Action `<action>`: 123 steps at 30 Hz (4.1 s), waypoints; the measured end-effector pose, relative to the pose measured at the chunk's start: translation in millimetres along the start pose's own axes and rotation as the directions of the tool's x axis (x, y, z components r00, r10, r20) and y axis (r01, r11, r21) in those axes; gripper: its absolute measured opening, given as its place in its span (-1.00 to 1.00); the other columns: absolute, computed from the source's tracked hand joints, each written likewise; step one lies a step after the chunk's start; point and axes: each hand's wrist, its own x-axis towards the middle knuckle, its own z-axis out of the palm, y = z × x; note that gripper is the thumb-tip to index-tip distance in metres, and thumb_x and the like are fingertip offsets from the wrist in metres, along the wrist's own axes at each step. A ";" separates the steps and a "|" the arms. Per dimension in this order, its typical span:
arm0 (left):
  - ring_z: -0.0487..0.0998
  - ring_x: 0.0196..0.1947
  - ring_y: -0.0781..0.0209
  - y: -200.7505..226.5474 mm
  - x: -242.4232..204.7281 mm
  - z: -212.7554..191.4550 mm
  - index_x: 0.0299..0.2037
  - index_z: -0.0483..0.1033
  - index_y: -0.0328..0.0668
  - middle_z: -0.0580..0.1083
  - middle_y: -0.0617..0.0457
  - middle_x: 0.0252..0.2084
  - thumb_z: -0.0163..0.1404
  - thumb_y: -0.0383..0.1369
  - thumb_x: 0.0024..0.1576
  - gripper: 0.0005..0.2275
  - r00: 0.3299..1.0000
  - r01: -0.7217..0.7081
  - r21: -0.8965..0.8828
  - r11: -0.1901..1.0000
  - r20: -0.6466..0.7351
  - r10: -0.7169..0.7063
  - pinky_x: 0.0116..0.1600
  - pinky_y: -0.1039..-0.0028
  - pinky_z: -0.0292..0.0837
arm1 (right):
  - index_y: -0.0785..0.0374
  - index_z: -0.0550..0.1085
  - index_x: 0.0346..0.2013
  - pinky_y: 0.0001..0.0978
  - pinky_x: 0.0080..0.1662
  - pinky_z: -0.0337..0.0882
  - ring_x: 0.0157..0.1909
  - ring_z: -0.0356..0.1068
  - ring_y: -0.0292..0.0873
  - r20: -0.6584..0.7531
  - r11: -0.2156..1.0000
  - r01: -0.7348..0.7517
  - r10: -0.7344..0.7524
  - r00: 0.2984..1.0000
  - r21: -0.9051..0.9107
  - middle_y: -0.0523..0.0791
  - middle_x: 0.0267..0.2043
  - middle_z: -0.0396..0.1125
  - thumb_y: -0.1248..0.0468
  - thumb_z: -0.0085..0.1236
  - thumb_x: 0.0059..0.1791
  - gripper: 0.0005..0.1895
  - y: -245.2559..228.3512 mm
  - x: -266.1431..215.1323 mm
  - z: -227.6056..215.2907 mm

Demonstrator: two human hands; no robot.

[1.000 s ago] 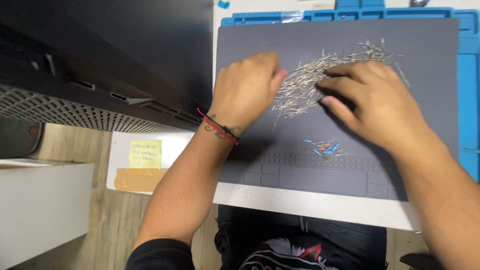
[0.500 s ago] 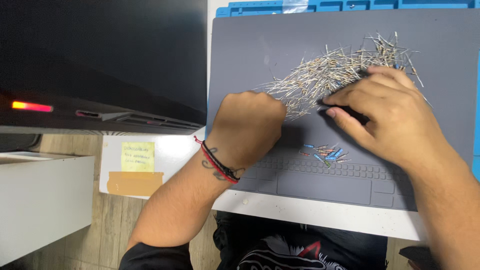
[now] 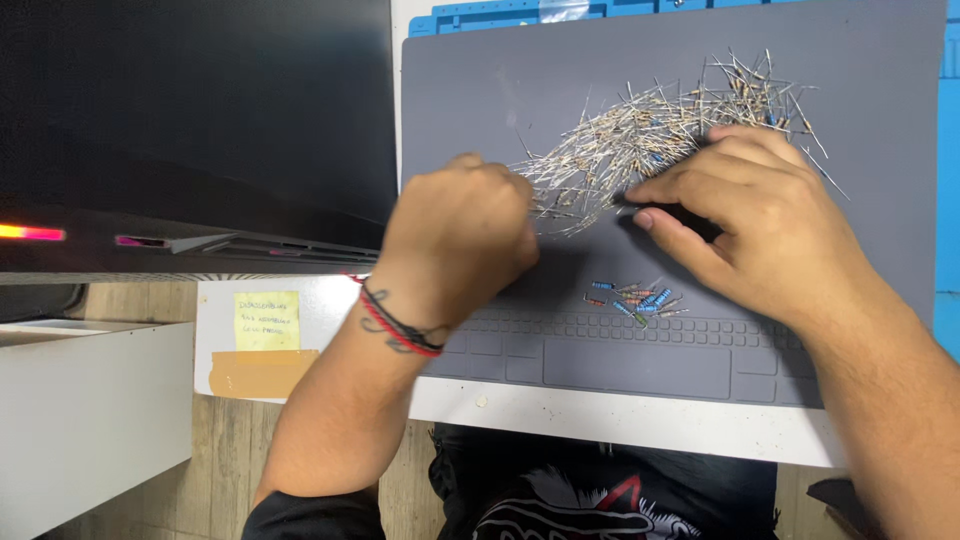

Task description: The person sorts a pile of resistors on a gray mat, picking them up one by one and placing them into a blue compartmentalized box. The hands repeatedly reach for the pile, select a resistor, and deposit it into the box.

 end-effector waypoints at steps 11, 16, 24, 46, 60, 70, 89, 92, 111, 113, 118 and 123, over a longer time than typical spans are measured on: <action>0.43 -0.54 -0.19 0.3 16.8 -43.9 -0.59 0.35 0.05 0.46 0.15 -0.53 -0.09 -0.33 -0.04 -0.90 0.908 0.137 -0.325 0.936 0.419 0.013 -0.45 0.03 0.29 | 0.21 0.57 -0.04 -0.02 0.32 0.28 -0.20 0.43 -0.13 -0.008 0.996 0.050 -0.049 0.999 0.078 -0.18 -0.15 0.51 0.21 0.21 0.09 -0.80 -5.5 2.1 2.3; 0.48 -0.63 -0.32 -2.1 11.7 -14.1 -0.55 0.41 -0.06 0.47 -0.02 -0.60 -0.08 -0.34 0.00 -0.89 0.980 0.076 -0.057 0.995 0.191 -0.064 -0.63 -0.03 0.24 | 0.16 0.56 0.04 -0.05 0.31 0.27 -0.18 0.41 -0.10 0.034 0.996 0.026 -0.029 0.999 0.084 -0.20 -0.19 0.47 0.17 0.22 0.06 -0.73 -9.4 4.0 6.7; 0.45 -0.57 0.07 14.0 24.1 -15.0 -0.49 0.36 0.06 0.39 0.19 -0.54 0.00 -0.32 0.05 -0.89 0.979 -0.140 -0.182 0.973 -0.172 0.108 -0.64 0.20 0.16 | 0.24 0.47 0.17 -0.07 0.14 0.32 -0.05 0.40 0.00 0.009 0.995 -0.025 0.024 1.000 0.092 -0.12 -0.15 0.41 0.19 0.28 0.04 -0.58 -8.6 3.4 6.7; 0.64 -0.39 -0.12 2.7 28.0 -43.7 -0.45 0.46 0.02 0.50 0.06 -0.58 0.26 -0.21 0.01 -0.79 0.917 0.132 -0.293 0.947 0.399 -0.004 -0.30 0.14 0.53 | 0.21 0.56 -0.21 -0.16 -0.12 0.42 -0.26 0.47 0.07 -0.299 0.952 -0.175 0.248 0.921 0.250 -0.10 -0.33 0.40 0.36 0.38 0.09 -0.90 15.9 -8.4 15.8; 0.67 -0.39 -0.09 4.3 25.9 -40.0 -0.40 0.49 0.01 0.55 0.03 -0.53 0.29 -0.13 0.01 -0.75 0.895 0.127 -0.234 0.964 0.447 -0.009 -0.29 0.11 0.59 | 0.29 0.57 -0.22 -0.12 -0.11 0.42 -0.28 0.45 0.12 -0.354 0.950 -0.146 0.241 0.904 0.276 -0.01 -0.36 0.39 0.43 0.39 0.11 -0.90 11.1 -7.3 14.4; 0.57 -0.39 0.01 28.4 30.5 -27.1 -0.32 0.41 -0.08 0.40 0.07 -0.47 0.35 0.00 -0.05 -0.57 0.987 -0.141 -0.350 0.926 -0.118 0.105 -0.36 0.28 0.52 | 0.29 0.57 -0.22 -0.13 -0.14 0.42 -0.28 0.46 0.10 -0.390 0.950 -0.144 0.249 0.887 0.279 -0.02 -0.36 0.38 0.42 0.37 0.11 -0.91 15.1 -7.4 11.8; 0.45 -0.28 0.09 41.0 34.0 -15.0 -0.06 0.57 -0.01 0.50 0.14 -0.21 0.12 -0.16 0.27 -0.81 0.920 -0.228 -0.388 0.893 -0.387 0.066 -0.18 0.31 0.34 | 0.27 0.48 -0.20 -0.37 -0.24 0.33 -0.25 0.36 -0.15 -0.246 0.978 -0.021 0.074 0.967 0.209 -0.09 -0.24 0.40 0.46 0.23 0.15 -0.91 1.0 -6.8 8.7; 0.37 -0.37 0.06 39.8 34.6 -14.8 -0.05 0.57 -0.04 0.44 0.09 -0.32 0.07 -0.22 0.31 -0.85 0.888 -0.291 -0.447 0.846 -0.455 0.065 -0.19 0.29 0.36 | 0.29 0.49 -0.19 -0.37 -0.20 0.37 -0.20 0.41 -0.12 -0.275 0.978 -0.016 0.075 0.959 0.209 -0.04 -0.20 0.42 0.42 0.20 0.15 -0.95 -1.2 -6.7 4.3; 0.22 -0.46 0.16 33.4 33.5 -22.4 -0.17 0.56 0.09 0.36 0.15 -0.35 0.17 -0.41 0.28 -0.92 0.802 -0.330 -0.314 0.890 -0.591 0.089 -0.33 0.36 0.29 | 0.21 0.45 -0.19 -0.25 -0.24 0.30 -0.16 0.27 -0.11 -0.266 0.986 -0.084 0.121 0.956 0.147 -0.15 -0.24 0.34 0.36 0.13 0.17 -0.94 -7.3 -14.1 3.6; 0.21 -0.47 0.17 34.3 33.9 -24.8 -0.18 0.58 0.05 0.35 0.15 -0.35 0.17 -0.34 0.29 -0.97 0.804 -0.335 -0.319 0.887 -0.587 0.093 -0.33 0.37 0.28 | 0.18 0.43 -0.17 -0.22 -0.25 0.30 -0.16 0.28 -0.12 -0.250 0.982 -0.120 0.155 0.956 0.148 -0.15 -0.22 0.34 0.32 0.11 0.18 -0.95 -6.8 -15.1 3.7; 0.34 -0.41 0.13 34.0 33.0 -25.0 -0.22 0.56 -0.01 0.38 0.11 -0.34 0.04 -0.29 0.32 -0.90 0.837 -0.346 -0.414 0.842 -0.541 0.077 -0.31 0.36 0.31 | 0.20 0.49 -0.11 -0.36 -0.32 0.28 -0.31 0.23 -0.20 -0.251 0.977 -0.076 0.126 0.960 0.199 -0.08 -0.21 0.29 0.33 0.24 0.12 -0.91 -6.2 -15.8 2.6; 0.33 -0.42 0.13 32.1 33.4 -26.2 -0.21 0.58 -0.02 0.38 0.12 -0.33 0.07 -0.30 0.32 -0.91 0.839 -0.365 -0.418 0.832 -0.535 0.099 -0.31 0.37 0.30 | 0.23 0.53 -0.12 -0.42 -0.28 0.30 -0.24 0.27 -0.20 -0.276 0.983 0.022 0.029 0.961 0.181 -0.08 -0.20 0.33 0.33 0.34 0.07 -0.86 -3.7 -11.7 3.7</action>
